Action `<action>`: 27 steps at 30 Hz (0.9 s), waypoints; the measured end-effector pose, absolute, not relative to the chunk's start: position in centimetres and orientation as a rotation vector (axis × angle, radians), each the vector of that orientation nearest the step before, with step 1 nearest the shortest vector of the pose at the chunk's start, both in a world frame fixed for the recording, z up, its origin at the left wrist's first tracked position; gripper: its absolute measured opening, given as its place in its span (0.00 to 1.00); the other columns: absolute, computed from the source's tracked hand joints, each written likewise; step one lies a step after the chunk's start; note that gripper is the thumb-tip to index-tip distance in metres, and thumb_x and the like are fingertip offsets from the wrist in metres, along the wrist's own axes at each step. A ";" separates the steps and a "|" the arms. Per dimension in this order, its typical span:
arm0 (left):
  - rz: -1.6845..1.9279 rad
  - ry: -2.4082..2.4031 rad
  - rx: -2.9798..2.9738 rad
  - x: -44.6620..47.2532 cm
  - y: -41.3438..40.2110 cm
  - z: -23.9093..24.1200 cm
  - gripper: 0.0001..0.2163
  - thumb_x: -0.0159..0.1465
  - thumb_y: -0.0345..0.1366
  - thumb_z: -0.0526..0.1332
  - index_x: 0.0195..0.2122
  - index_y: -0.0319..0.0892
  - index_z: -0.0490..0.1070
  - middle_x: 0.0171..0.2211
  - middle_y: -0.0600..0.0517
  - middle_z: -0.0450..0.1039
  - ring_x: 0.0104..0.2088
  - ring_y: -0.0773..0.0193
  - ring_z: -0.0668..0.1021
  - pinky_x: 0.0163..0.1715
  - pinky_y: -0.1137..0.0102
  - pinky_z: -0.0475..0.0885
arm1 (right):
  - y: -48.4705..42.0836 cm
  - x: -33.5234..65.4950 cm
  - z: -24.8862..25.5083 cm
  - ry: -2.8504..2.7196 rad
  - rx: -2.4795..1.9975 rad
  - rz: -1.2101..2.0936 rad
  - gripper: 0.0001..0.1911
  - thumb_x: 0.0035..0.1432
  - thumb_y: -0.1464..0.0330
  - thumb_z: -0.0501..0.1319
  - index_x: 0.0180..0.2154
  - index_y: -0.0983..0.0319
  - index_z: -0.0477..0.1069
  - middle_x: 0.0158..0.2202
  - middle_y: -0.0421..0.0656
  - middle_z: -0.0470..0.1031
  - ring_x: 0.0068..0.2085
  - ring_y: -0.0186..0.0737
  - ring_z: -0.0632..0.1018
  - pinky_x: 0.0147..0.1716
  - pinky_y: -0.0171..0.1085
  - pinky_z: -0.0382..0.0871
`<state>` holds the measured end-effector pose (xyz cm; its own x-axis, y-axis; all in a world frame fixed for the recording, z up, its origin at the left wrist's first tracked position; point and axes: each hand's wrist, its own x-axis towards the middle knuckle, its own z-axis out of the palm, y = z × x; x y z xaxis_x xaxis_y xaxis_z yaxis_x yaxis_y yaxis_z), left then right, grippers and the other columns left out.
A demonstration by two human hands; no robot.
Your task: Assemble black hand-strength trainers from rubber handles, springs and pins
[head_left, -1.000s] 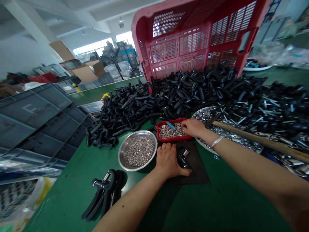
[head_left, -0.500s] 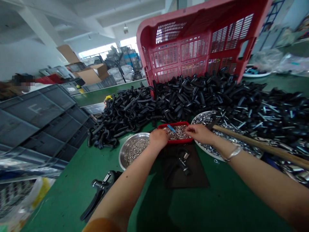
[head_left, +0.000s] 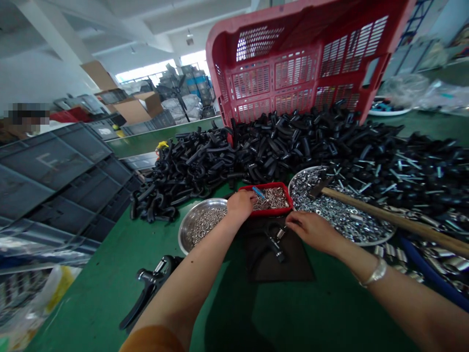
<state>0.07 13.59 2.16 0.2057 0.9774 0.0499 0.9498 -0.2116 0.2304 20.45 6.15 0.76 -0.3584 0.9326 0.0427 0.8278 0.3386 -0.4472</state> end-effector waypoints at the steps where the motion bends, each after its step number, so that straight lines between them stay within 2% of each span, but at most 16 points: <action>1: 0.338 1.834 2.319 -0.1 13.2 2.3 0.10 0.61 0.40 0.54 0.39 0.50 0.74 0.42 0.54 0.73 0.42 0.62 0.74 0.41 0.71 0.66 | 6.1 20.3 0.7 -2.314 -1.592 0.493 0.11 0.56 0.66 0.50 0.34 0.59 0.70 0.34 0.44 0.74 0.35 0.41 0.73 0.36 0.37 0.61; 4: 0.578 1.685 2.218 -0.6 11.6 2.8 0.10 0.60 0.38 0.56 0.40 0.48 0.73 0.39 0.55 0.75 0.39 0.65 0.75 0.40 0.73 0.67 | 6.1 20.1 0.6 -2.345 -1.624 0.423 0.11 0.57 0.66 0.50 0.33 0.59 0.70 0.34 0.44 0.74 0.36 0.41 0.73 0.35 0.37 0.61; 7: 0.680 1.562 2.083 -1.1 9.2 3.0 0.08 0.59 0.39 0.57 0.36 0.44 0.73 0.32 0.55 0.76 0.32 0.67 0.75 0.33 0.74 0.68 | 6.0 19.7 0.7 -2.413 -1.637 0.315 0.11 0.58 0.66 0.50 0.34 0.59 0.70 0.35 0.44 0.74 0.37 0.40 0.73 0.35 0.36 0.61; 10: 0.617 1.496 2.131 -1.3 7.2 2.9 0.09 0.59 0.41 0.56 0.31 0.43 0.73 0.29 0.55 0.75 0.30 0.67 0.74 0.30 0.74 0.66 | 5.6 18.9 1.0 -2.498 -1.675 0.112 0.11 0.58 0.68 0.49 0.35 0.61 0.70 0.34 0.45 0.73 0.37 0.42 0.73 0.32 0.36 0.61; 15: 0.405 1.609 2.280 -0.5 5.9 1.9 0.11 0.59 0.45 0.56 0.33 0.45 0.72 0.33 0.54 0.74 0.34 0.63 0.74 0.31 0.72 0.66 | 5.1 17.7 1.5 -2.678 -1.557 -0.219 0.11 0.54 0.77 0.50 0.34 0.63 0.70 0.33 0.47 0.73 0.37 0.44 0.72 0.29 0.36 0.62; 18: 0.288 1.698 2.308 0.1 5.8 1.6 0.12 0.59 0.47 0.55 0.35 0.47 0.72 0.35 0.54 0.74 0.34 0.63 0.75 0.32 0.71 0.67 | 4.7 17.8 0.8 -2.664 -1.546 -0.212 0.11 0.53 0.77 0.51 0.33 0.63 0.71 0.32 0.46 0.73 0.37 0.42 0.72 0.31 0.35 0.63; 23: 0.216 1.724 2.413 0.7 5.7 1.5 0.12 0.60 0.46 0.54 0.33 0.46 0.71 0.33 0.53 0.73 0.33 0.62 0.75 0.31 0.71 0.66 | 3.7 18.7 -1.6 -2.500 -1.482 -0.245 0.16 0.55 0.76 0.51 0.44 0.64 0.69 0.37 0.46 0.73 0.40 0.43 0.71 0.38 0.37 0.65; 27: 0.216 1.706 2.477 1.1 5.5 1.4 0.12 0.61 0.46 0.53 0.33 0.45 0.70 0.32 0.53 0.72 0.33 0.63 0.74 0.31 0.71 0.66 | 3.4 19.2 -2.6 -2.447 -1.429 -0.228 0.16 0.57 0.74 0.50 0.46 0.65 0.69 0.36 0.47 0.74 0.39 0.42 0.72 0.39 0.38 0.66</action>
